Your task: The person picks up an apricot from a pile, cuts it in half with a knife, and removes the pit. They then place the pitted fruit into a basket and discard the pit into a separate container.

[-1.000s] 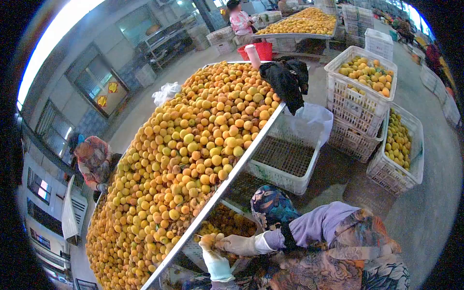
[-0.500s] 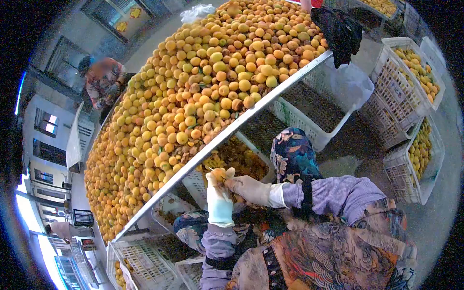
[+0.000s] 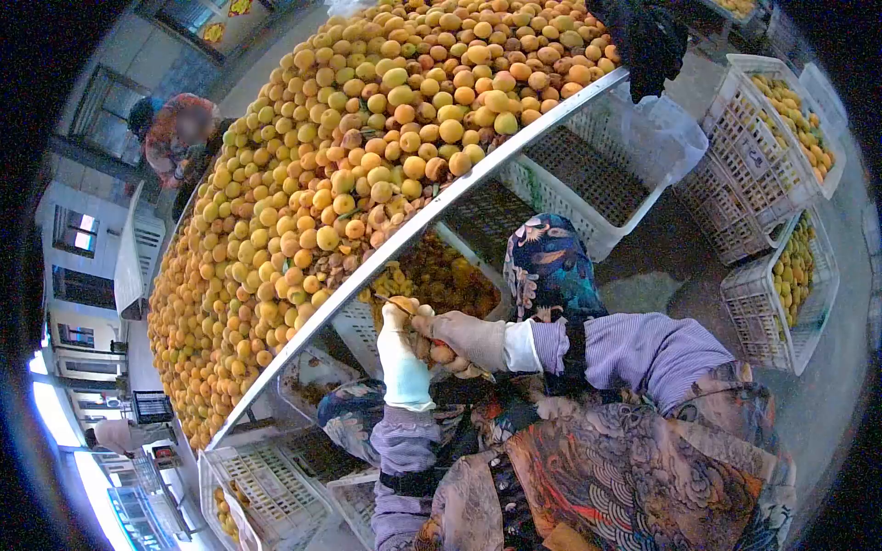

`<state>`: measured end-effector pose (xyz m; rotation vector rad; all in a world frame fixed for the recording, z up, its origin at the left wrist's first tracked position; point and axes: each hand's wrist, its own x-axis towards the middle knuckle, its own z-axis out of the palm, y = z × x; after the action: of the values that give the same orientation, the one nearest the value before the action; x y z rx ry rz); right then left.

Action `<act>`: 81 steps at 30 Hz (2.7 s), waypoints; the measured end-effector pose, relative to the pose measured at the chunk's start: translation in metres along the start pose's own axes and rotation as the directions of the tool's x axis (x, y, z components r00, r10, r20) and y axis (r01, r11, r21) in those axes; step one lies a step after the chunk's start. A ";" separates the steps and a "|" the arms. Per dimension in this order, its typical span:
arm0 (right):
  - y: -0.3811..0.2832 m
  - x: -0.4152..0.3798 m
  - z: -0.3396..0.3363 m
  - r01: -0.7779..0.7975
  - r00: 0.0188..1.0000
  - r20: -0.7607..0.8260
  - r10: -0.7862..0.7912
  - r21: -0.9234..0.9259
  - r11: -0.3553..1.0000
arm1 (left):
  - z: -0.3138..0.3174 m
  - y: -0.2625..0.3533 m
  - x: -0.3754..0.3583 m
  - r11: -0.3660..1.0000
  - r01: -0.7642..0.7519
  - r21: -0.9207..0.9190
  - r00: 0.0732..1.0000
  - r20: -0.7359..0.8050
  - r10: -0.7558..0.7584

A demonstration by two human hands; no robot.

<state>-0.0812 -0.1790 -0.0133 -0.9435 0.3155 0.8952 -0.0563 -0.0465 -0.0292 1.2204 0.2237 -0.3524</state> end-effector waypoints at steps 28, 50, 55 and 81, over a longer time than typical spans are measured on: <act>0.020 0.013 -0.007 0.265 0.910 -0.105 -0.401 -0.596 0.758 | -0.008 -0.010 -0.004 0.994 -0.024 -0.103 1.000 -0.001 0.024; 0.019 0.016 0.000 0.073 0.928 0.336 -0.160 0.257 0.964 | -0.009 -0.020 -0.004 0.912 -0.098 -0.398 0.993 0.014 0.113; 0.009 0.000 0.002 0.286 0.953 0.169 -0.251 -0.236 0.928 | -0.025 -0.013 0.001 0.906 -0.075 -0.417 0.997 -0.008 0.079; 0.029 0.060 -0.008 0.635 0.673 -0.178 -0.718 -0.358 0.684 | -0.018 -0.014 -0.014 0.649 -0.466 0.602 0.832 0.049 0.553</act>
<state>-0.0657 -0.1458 -0.0695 -1.3373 0.0728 0.0743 -0.0742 -0.0314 -0.0423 1.8746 -0.1424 0.1947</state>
